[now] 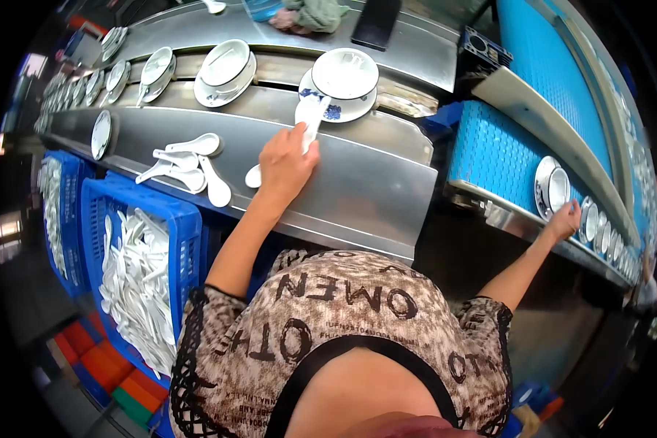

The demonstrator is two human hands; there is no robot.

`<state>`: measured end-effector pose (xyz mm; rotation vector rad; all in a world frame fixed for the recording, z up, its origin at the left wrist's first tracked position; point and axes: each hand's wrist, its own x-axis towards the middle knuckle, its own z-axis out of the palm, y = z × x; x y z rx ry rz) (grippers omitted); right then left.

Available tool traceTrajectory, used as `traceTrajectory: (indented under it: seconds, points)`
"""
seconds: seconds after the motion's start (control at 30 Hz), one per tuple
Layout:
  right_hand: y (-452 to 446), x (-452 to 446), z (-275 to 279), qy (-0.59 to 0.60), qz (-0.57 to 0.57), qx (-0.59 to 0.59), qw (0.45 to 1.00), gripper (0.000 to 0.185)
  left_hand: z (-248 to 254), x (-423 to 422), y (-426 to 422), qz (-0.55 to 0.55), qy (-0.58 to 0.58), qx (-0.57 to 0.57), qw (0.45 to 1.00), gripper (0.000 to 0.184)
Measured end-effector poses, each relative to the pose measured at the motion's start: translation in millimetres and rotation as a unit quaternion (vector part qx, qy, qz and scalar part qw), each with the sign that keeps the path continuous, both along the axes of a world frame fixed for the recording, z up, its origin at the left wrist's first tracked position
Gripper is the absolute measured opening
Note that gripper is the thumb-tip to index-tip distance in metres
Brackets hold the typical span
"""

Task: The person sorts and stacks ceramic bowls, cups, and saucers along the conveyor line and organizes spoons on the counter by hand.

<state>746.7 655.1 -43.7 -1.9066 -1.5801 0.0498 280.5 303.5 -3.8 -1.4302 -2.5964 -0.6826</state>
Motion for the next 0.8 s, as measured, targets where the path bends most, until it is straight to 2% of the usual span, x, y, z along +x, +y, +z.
traceTrajectory:
  seconds: [0.03,0.1,0.13,0.17,0.2,0.23,0.33,0.37,0.43,0.5,0.53,0.63,0.67,0.8]
  points:
    - [9,14,-4,-0.06,-0.025,-0.006,0.998,0.03,1,-1,6,0.005,-0.009,-0.004,1.0,0.031]
    - [67,91,-57,0.032,0.089,-0.063,0.994,0.034,-2,-5,6,-0.023,-0.009,-0.002,1.0,0.046]
    - [54,64,-32,0.19,0.122,-0.133,0.965,0.04,3,-3,4,-0.027,-0.02,-0.011,0.999,0.051]
    - [38,41,2,0.189,0.013,-0.257,0.948,0.041,5,-1,0,-0.032,-0.031,-0.019,0.999,0.055]
    - [35,36,8,0.244,0.021,-0.281,0.928,0.041,4,-1,-7,-0.036,-0.047,-0.023,0.998,0.067]
    - [33,33,9,0.295,0.028,-0.305,0.905,0.04,3,-1,-13,-0.038,-0.054,-0.013,0.998,0.065]
    - [37,33,6,0.337,0.081,-0.361,0.866,0.039,5,-1,-21,-0.043,-0.079,0.004,0.996,0.06]
    - [37,29,5,0.31,0.145,-0.407,0.847,0.036,4,-3,-20,-0.042,-0.089,0.002,0.995,0.057]
    - [23,-5,1,0.247,0.215,-0.414,0.849,0.033,0,-9,-18,-0.054,-0.077,0.015,0.995,0.051]
    - [-13,-70,17,0.259,0.277,-0.362,0.852,0.03,-5,-25,-6,-0.085,-0.034,0.043,0.995,0.044]
    - [-21,-93,16,0.261,0.307,-0.359,0.842,0.032,2,-28,-1,-0.083,-0.059,-0.003,0.995,0.037]
    - [-44,-166,23,0.287,0.372,-0.353,0.809,0.036,-10,-48,4,-0.126,-0.008,0.027,0.992,0.036]
    - [-53,-192,23,0.282,0.387,-0.345,0.807,0.036,-12,-51,2,-0.112,-0.064,0.006,0.992,0.035]
    - [-75,-279,5,0.238,0.468,-0.31,0.793,0.035,-1,-48,-6,-0.131,-0.035,0.049,0.99,0.032]
